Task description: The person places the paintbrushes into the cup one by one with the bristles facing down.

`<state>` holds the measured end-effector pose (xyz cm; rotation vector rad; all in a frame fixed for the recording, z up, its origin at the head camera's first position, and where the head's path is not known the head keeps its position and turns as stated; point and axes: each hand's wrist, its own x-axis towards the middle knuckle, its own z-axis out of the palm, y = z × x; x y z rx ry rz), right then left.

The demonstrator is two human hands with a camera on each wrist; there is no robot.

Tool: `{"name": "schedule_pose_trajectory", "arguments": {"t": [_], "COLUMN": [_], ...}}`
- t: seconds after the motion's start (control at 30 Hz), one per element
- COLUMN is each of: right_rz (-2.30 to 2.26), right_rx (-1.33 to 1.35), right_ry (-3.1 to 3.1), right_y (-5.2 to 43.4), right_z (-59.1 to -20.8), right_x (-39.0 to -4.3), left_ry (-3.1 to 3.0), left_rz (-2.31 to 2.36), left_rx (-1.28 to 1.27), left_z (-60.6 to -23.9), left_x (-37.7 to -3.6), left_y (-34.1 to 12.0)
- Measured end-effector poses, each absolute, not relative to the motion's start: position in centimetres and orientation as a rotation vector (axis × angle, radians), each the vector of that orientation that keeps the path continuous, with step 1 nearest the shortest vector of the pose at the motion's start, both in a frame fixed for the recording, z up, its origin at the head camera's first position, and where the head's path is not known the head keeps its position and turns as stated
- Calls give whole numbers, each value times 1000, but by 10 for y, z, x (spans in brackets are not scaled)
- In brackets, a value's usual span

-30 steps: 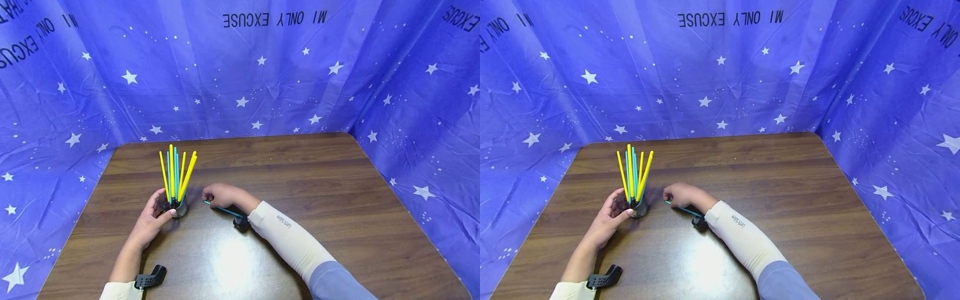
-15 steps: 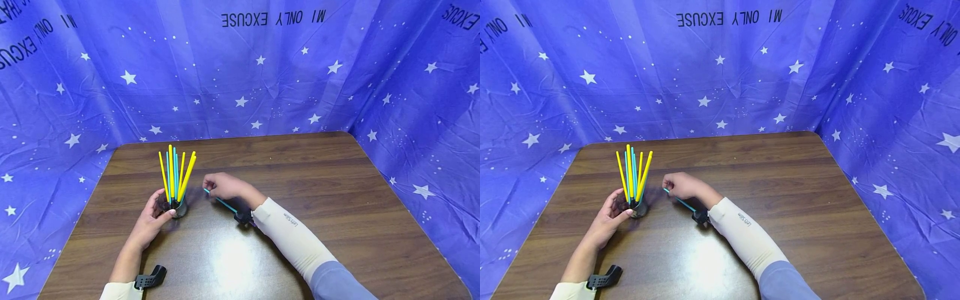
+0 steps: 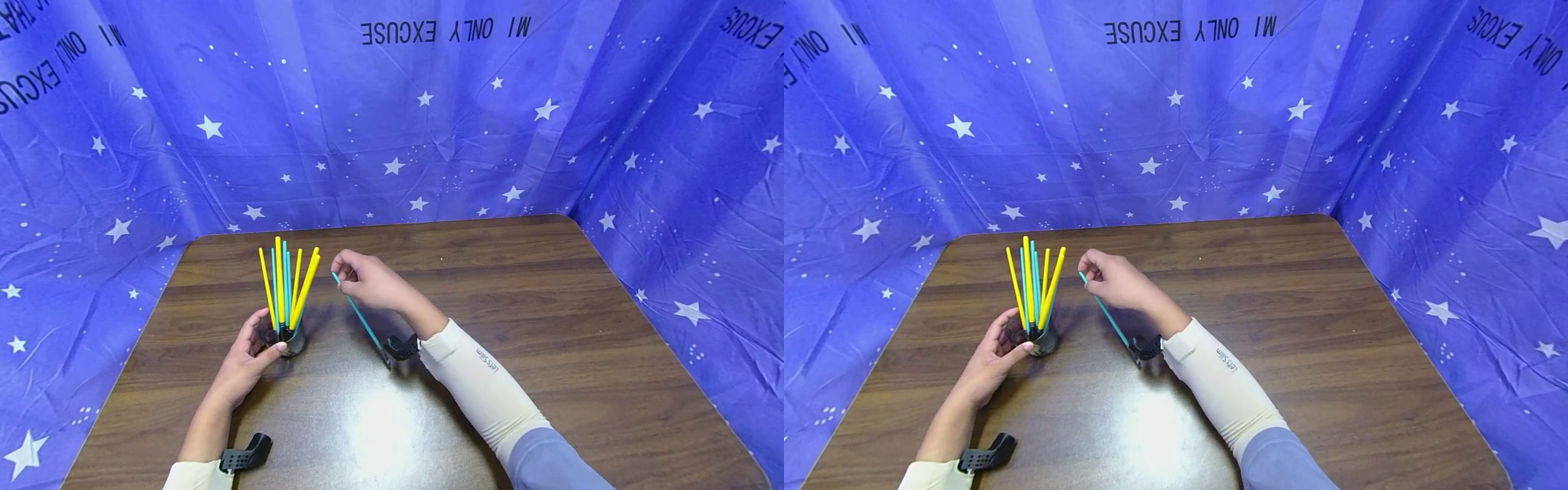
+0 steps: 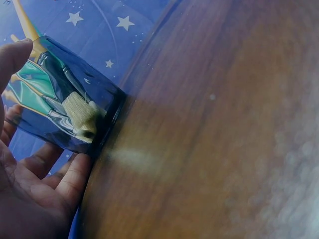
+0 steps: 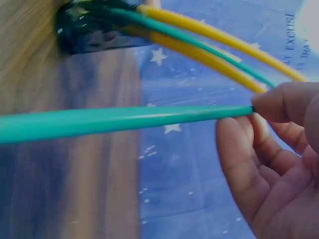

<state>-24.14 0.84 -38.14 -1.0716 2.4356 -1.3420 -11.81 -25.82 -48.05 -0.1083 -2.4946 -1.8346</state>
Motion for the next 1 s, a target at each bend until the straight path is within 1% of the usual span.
{"name": "schedule_pose_trajectory", "arguments": {"t": [0.13, 0.27, 0.57, 0.8, 1.0], "right_rz": [-1500, -1697, -2194, -2495, -2612], "right_rx": [-1101, -1070, -851, -774, -770], "right_ry": [2466, 2407, 2079, 1783, 1723], "right_y": [9, 9, 7, -2, -16], "right_z": [-372, -366, -350, -352, -361], "right_x": [-239, -235, -227, -222, -215], "left_ry": [-2496, -2494, -2476, -2488, -2469], "left_rz": [-1837, -1849, -1885, -1871, -1874], "left_rx": [-97, -87, -88, -85, -101], "left_z": [-480, -480, -476, -476, -477], "left_x": [-119, -119, -118, -117, -116], "left_y": [-258, -258, -256, -256, -255]}}
